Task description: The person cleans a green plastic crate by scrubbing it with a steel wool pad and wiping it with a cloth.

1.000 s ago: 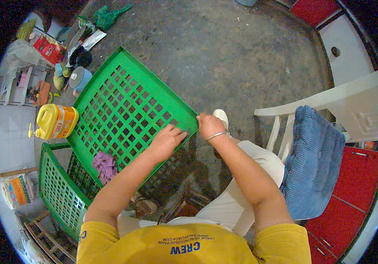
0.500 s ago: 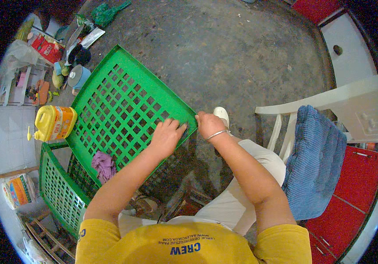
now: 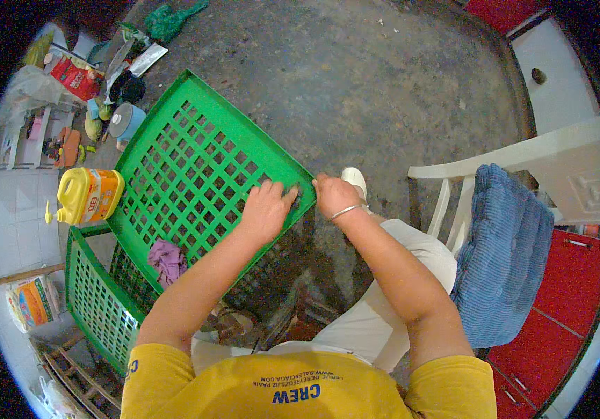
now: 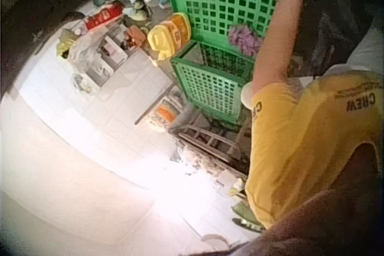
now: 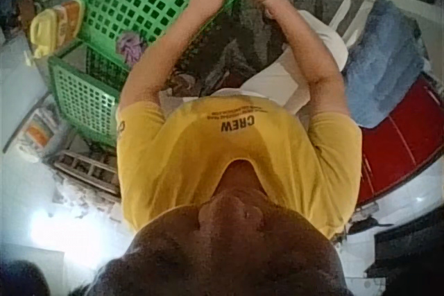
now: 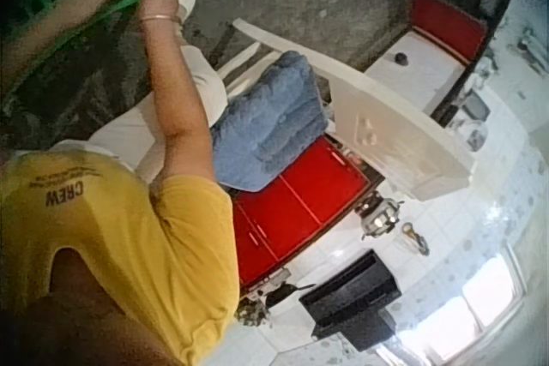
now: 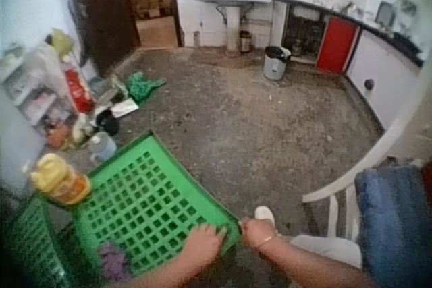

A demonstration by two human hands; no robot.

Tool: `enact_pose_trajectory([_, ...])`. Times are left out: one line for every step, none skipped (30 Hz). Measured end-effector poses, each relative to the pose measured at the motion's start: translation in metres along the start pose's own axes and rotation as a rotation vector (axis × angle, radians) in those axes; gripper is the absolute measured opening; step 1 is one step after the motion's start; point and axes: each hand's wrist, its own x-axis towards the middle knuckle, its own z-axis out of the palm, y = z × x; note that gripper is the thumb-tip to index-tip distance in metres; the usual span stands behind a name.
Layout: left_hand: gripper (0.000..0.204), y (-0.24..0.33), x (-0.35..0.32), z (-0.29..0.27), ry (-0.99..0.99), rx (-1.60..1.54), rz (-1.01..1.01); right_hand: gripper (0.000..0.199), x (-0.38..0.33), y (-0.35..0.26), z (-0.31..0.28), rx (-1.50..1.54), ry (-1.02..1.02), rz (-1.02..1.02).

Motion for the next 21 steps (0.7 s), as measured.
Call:
enact_pose_trajectory([0.032, -0.003, 0.012, 0.002, 0.001, 0.014, -0.012, 0.031, 0.001, 0.000, 0.002, 0.003, 0.007, -0.010])
enact_pose_trajectory([0.032, -0.005, 0.024, 0.004, 0.001, 0.028, -0.025, 0.031, 0.002, -0.001, 0.004, 0.005, 0.014, -0.020])
enact_pose_trajectory([0.032, -0.005, 0.031, 0.004, -0.002, 0.040, -0.033, 0.031, 0.003, 0.000, 0.004, 0.008, 0.020, -0.026])
enact_pose_trajectory([0.033, -0.003, 0.030, 0.003, -0.048, 0.034, -0.014, 0.031, 0.004, 0.000, 0.004, 0.012, 0.026, -0.033])
enact_pose_trajectory([0.033, 0.001, 0.025, 0.001, -0.094, 0.028, 0.004, 0.033, 0.004, 0.002, 0.003, 0.038, 0.022, -0.032])
enact_pose_trajectory([0.033, 0.003, 0.020, 0.000, -0.144, 0.027, 0.025, 0.034, 0.004, 0.003, 0.001, 0.071, 0.020, -0.029])
enact_pose_trajectory([0.033, 0.005, 0.013, 0.000, -0.129, -0.008, 0.041, 0.036, 0.004, 0.005, 0.000, 0.103, 0.018, -0.027])
enact_pose_trajectory([0.033, 0.006, 0.005, 0.000, -0.114, -0.044, 0.055, 0.038, 0.008, 0.009, 0.002, 0.186, 0.034, -0.029])
enact_pose_trajectory([0.033, 0.007, -0.001, 0.000, -0.095, -0.085, 0.063, 0.039, 0.012, 0.013, 0.003, 0.262, 0.044, -0.035])
enact_pose_trajectory([0.032, 0.007, 0.000, 0.004, -0.056, -0.075, -0.005, 0.041, 0.015, 0.015, 0.005, 0.338, 0.054, -0.041])
enact_pose_trajectory([0.031, 0.008, 0.005, 0.009, -0.016, -0.066, -0.073, 0.045, 0.015, 0.016, 0.008, 0.404, 0.027, 0.027])
enact_pose_trajectory([0.031, 0.009, 0.010, 0.015, 0.022, -0.062, -0.153, 0.045, 0.015, 0.017, 0.013, 0.448, 0.012, 0.066])
enact_pose_trajectory([0.031, 0.008, 0.019, 0.014, 0.034, -0.104, -0.168, 0.045, 0.014, 0.019, 0.017, 0.488, 0.003, 0.113])
enact_pose_trajectory([0.032, 0.007, 0.029, 0.014, 0.045, -0.145, -0.182, 0.045, 0.014, 0.021, 0.021, 0.528, -0.006, 0.162])
enact_pose_trajectory([0.032, 0.008, 0.029, 0.016, 0.051, -0.193, -0.205, 0.044, 0.009, 0.018, 0.020, 0.532, -0.010, 0.172])
enact_pose_trajectory([0.033, 0.010, 0.028, 0.018, -0.024, -0.233, -0.157, 0.044, 0.007, 0.011, 0.013, 0.542, -0.004, 0.182])
enact_pose_trajectory([0.034, 0.012, 0.025, 0.019, -0.099, -0.274, -0.108, 0.044, 0.005, 0.006, 0.010, 0.553, 0.003, 0.192])
enact_pose_trajectory([0.035, 0.014, 0.027, 0.016, -0.168, -0.308, -0.045, 0.044, 0.004, 0.008, 0.012, 0.515, 0.045, 0.162])
enact_pose_trajectory([0.037, 0.018, 0.027, 0.012, -0.202, -0.342, -0.072, 0.044, 0.003, 0.011, 0.018, 0.477, 0.088, 0.132])
enact_pose_trajectory([0.037, 0.015, 0.030, 0.008, -0.258, -0.351, -0.052, 0.043, 0.003, 0.013, 0.021, 0.438, 0.130, 0.102])
enact_pose_trajectory([0.037, 0.010, 0.033, 0.005, -0.312, -0.366, -0.037, 0.043, 0.003, 0.012, 0.021, 0.443, 0.124, 0.106])
